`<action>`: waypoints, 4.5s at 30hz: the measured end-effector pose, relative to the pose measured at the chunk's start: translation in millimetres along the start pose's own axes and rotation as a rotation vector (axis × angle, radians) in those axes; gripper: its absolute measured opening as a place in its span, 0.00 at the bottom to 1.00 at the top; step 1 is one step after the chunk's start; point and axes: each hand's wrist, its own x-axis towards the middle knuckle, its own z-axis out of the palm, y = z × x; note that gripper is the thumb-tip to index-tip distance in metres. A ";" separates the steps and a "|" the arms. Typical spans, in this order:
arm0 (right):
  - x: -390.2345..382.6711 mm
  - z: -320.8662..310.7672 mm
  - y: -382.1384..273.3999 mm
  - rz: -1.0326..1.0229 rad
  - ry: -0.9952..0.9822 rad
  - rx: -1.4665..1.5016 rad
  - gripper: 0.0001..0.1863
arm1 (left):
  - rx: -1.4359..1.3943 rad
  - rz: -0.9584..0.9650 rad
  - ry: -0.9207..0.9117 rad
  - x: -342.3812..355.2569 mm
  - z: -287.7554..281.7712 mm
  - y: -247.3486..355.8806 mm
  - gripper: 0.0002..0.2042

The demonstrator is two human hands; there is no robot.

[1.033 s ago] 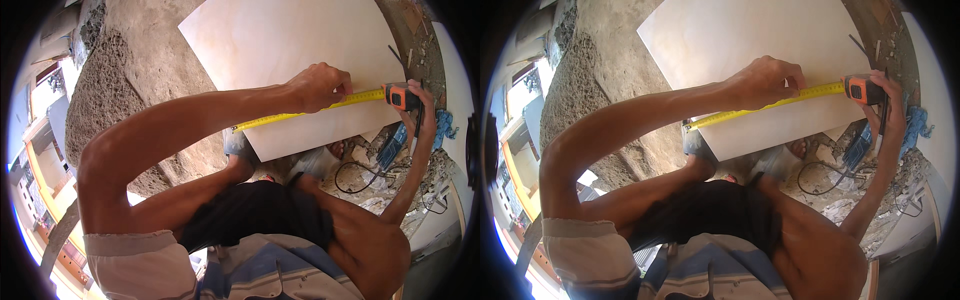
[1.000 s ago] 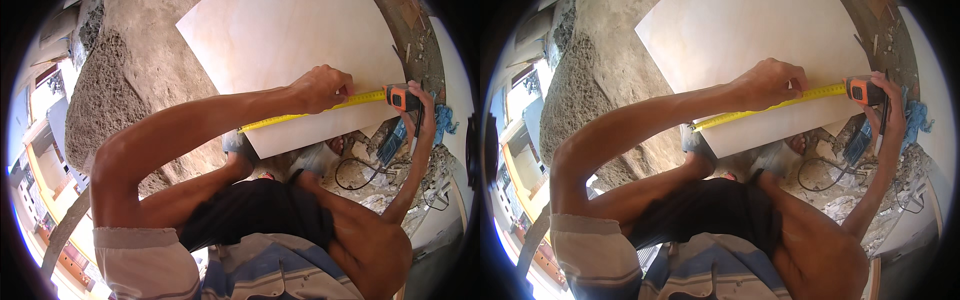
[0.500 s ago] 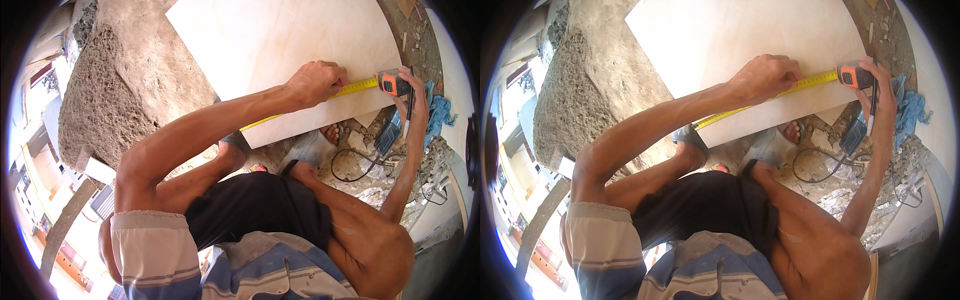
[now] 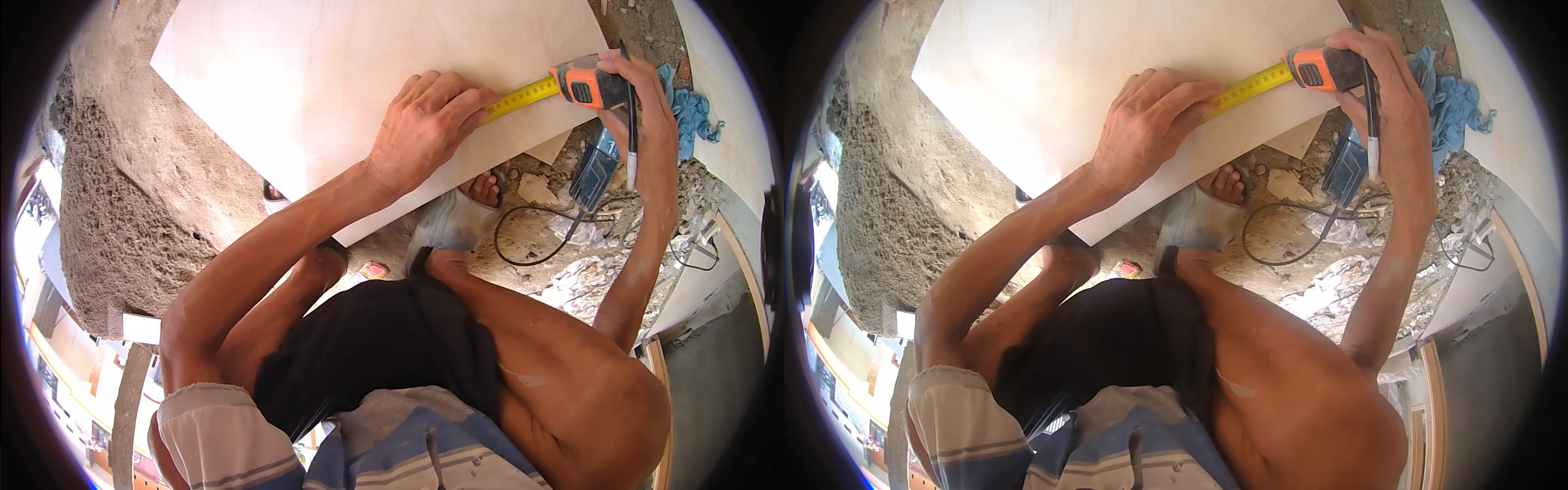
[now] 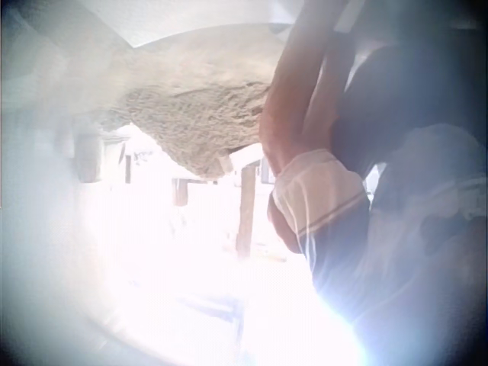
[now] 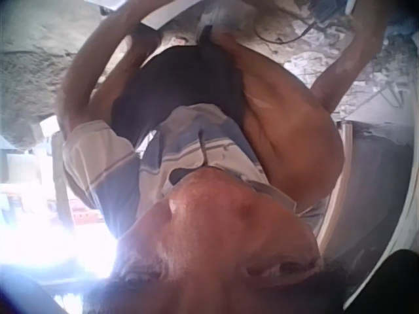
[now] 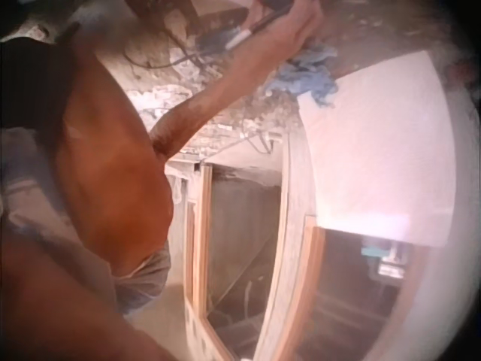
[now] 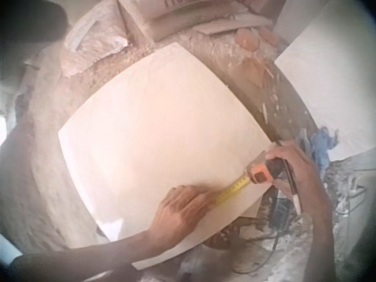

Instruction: The person prepares ceramic tiles for installation. They wipe a tile with a blue cloth, use a tape measure to determine dimensions, and mark cutting lines with a pen while working on a construction site floor near cement bags.

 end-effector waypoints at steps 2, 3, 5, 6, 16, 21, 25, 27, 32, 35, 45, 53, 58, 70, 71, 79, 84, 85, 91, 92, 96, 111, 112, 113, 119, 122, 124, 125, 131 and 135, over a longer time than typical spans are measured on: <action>-1.6 0.1 1.5 0.019 -0.006 -0.008 0.31 | 0.032 0.036 0.016 -1.6 3.6 -1.9 0.14; -3.0 0.6 3.2 0.016 0.004 -0.006 0.31 | 0.045 0.033 0.010 -0.9 5.0 -1.7 0.13; -4.0 1.6 5.6 -0.004 0.026 -0.043 0.31 | 0.075 0.025 -0.003 -1.0 7.2 -1.8 0.14; -4.3 2.5 6.6 -0.021 0.038 -0.083 0.31 | 0.109 0.055 -0.018 -2.8 8.6 -3.1 0.15; -67.5 67.9 -38.6 0.005 0.397 0.538 0.15 | 0.261 0.180 -0.077 -7.2 13.1 -3.4 0.28; -76.5 107.6 -21.3 0.232 0.299 0.450 0.16 | 0.330 0.237 -0.070 -7.4 15.5 -3.8 0.27; -67.1 117.7 -17.3 0.244 0.393 0.550 0.14 | 0.355 0.239 -0.090 -9.4 15.2 -3.4 0.28; -70.8 118.1 -14.4 0.241 0.397 0.533 0.13 | 0.372 0.249 -0.094 -9.0 16.0 -2.8 0.29; -68.0 115.5 -14.1 0.263 0.360 0.460 0.10 | 0.408 0.272 -0.092 -6.3 15.5 -0.7 0.31; -63.4 115.1 -15.7 0.304 0.354 0.435 0.09 | 0.427 0.271 -0.098 -6.9 16.7 -0.7 0.30; -57.4 118.8 -13.2 0.367 0.363 0.445 0.10 | 0.410 0.240 -0.139 -5.8 15.0 3.0 0.30; -55.6 118.5 -15.8 0.370 0.371 0.439 0.10 | 0.390 0.256 -0.122 -5.1 15.1 0.3 0.29; -56.5 119.1 -13.9 0.348 0.368 0.400 0.10 | 0.391 0.252 -0.121 -6.3 15.7 0.0 0.29; -56.5 118.4 -16.0 0.359 0.354 0.393 0.10 | 0.398 0.257 -0.127 -5.5 14.7 -1.0 0.29; -56.2 118.0 -16.5 0.364 0.351 0.401 0.10 | 0.403 0.259 -0.127 -5.7 14.9 -1.2 0.29; -53.7 116.2 -19.6 0.380 0.333 0.423 0.09 | 0.389 0.241 -0.144 -6.4 14.1 -0.7 0.31; -60.7 112.8 -19.2 0.378 0.310 0.418 0.09 | 0.388 0.247 -0.144 -4.6 13.6 -0.6 0.30; -64.5 109.5 -20.1 0.379 0.291 0.426 0.09 | 0.389 0.248 -0.147 -4.3 12.7 0.5 0.30; -62.3 67.2 -15.6 -0.028 0.644 0.471 0.16 | 0.397 0.241 -0.141 -7.9 11.5 -1.4 0.30; -52.0 53.0 -7.8 -0.071 0.598 0.303 0.18 | 0.404 0.243 -0.144 -8.5 10.5 -1.4 0.31; -10.3 19.3 0.7 -0.135 0.324 -0.288 0.28 | 0.352 0.224 -0.140 -2.9 9.4 -0.7 0.29; -6.7 -27.0 -5.2 0.273 -0.181 0.250 0.36 | -0.191 -0.172 -0.241 15.9 -25.9 54.9 0.16; -11.2 -30.6 -3.8 0.236 -0.192 0.240 0.42 | -0.173 -0.136 -0.254 19.9 -31.2 57.6 0.17; -15.1 -34.4 -2.1 0.238 -0.195 0.264 0.41 | -0.134 -0.053 -0.288 28.0 -39.3 61.7 0.18; -26.7 -58.0 -3.0 0.270 -0.173 0.370 0.33 | 0.108 0.285 -0.421 79.9 -80.5 82.6 0.21; -24.2 -57.1 -4.1 0.240 -0.004 0.401 0.33 | 0.261 0.340 -0.419 108.6 -94.8 91.9 0.19; -24.4 -52.9 3.9 0.278 0.178 0.425 0.33 | 0.386 0.404 -0.246 130.7 -99.5 99.0 0.19; -21.4 -52.3 5.9 0.327 0.264 0.474 0.32 | 0.444 0.431 -0.166 139.1 -102.3 102.3 0.19; 4.5 -52.0 77.9 0.403 0.703 0.156 0.30 | 0.298 0.312 0.028 169.2 -127.0 113.8 0.21; 11.6 -50.9 115.9 0.435 0.775 0.027 0.30 | 0.209 0.208 -0.054 161.0 -120.2 92.8 0.20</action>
